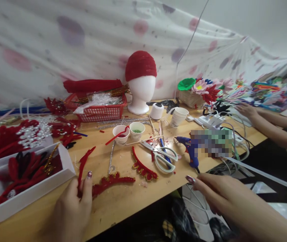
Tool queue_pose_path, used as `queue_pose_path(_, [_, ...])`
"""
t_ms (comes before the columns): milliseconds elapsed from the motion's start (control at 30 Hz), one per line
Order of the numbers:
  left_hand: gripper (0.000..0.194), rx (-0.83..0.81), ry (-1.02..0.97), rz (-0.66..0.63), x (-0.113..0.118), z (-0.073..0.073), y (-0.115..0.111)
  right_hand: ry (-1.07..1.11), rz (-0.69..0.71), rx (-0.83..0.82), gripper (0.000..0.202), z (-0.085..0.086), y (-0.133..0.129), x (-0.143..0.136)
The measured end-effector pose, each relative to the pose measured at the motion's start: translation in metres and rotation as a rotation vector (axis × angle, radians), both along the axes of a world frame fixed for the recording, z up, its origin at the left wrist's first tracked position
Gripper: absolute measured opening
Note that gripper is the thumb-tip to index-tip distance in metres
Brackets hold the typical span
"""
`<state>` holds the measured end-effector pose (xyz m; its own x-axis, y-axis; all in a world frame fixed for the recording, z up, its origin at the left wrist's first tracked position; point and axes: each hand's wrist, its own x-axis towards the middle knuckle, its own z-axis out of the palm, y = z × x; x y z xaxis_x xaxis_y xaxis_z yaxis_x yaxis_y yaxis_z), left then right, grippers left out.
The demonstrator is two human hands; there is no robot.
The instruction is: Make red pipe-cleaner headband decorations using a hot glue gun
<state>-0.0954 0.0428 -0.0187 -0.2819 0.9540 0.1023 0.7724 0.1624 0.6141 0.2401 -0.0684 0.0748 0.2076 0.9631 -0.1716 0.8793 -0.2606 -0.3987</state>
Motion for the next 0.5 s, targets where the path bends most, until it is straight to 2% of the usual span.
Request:
queue_pose_path(33, [0.035, 0.035, -0.021, -0.016, -0.003, -0.004, 0.000, -0.088, -0.122, -0.095, 0.058, -0.008, 0.009, 0.010])
queue_pose_path(67, [0.035, 0.082, -0.050, -0.033, -0.006, -0.009, -0.001, -0.164, -0.219, -0.108, 0.058, -0.016, 0.016, 0.021])
queue_pose_path(167, [0.039, 0.226, -0.140, -0.093, -0.015, -0.022, -0.002, -0.198, -0.408, 0.068, 0.053, -0.038, 0.033, 0.051])
queue_pose_path(267, [0.036, 0.301, -0.191, -0.130, -0.022, -0.032, -0.006, -0.080, -0.391, 0.299, 0.048, -0.052, 0.053, 0.064])
queue_pose_path(333, [0.033, 0.318, -0.226, -0.159, -0.025, -0.036, -0.010, -0.025, -0.385, 0.327, 0.043, -0.060, 0.068, 0.066])
queue_pose_path(500, [0.033, 0.348, -0.224, -0.219, -0.029, -0.043, -0.018, 0.069, -0.515, 0.423, 0.043, -0.070, 0.090, 0.059])
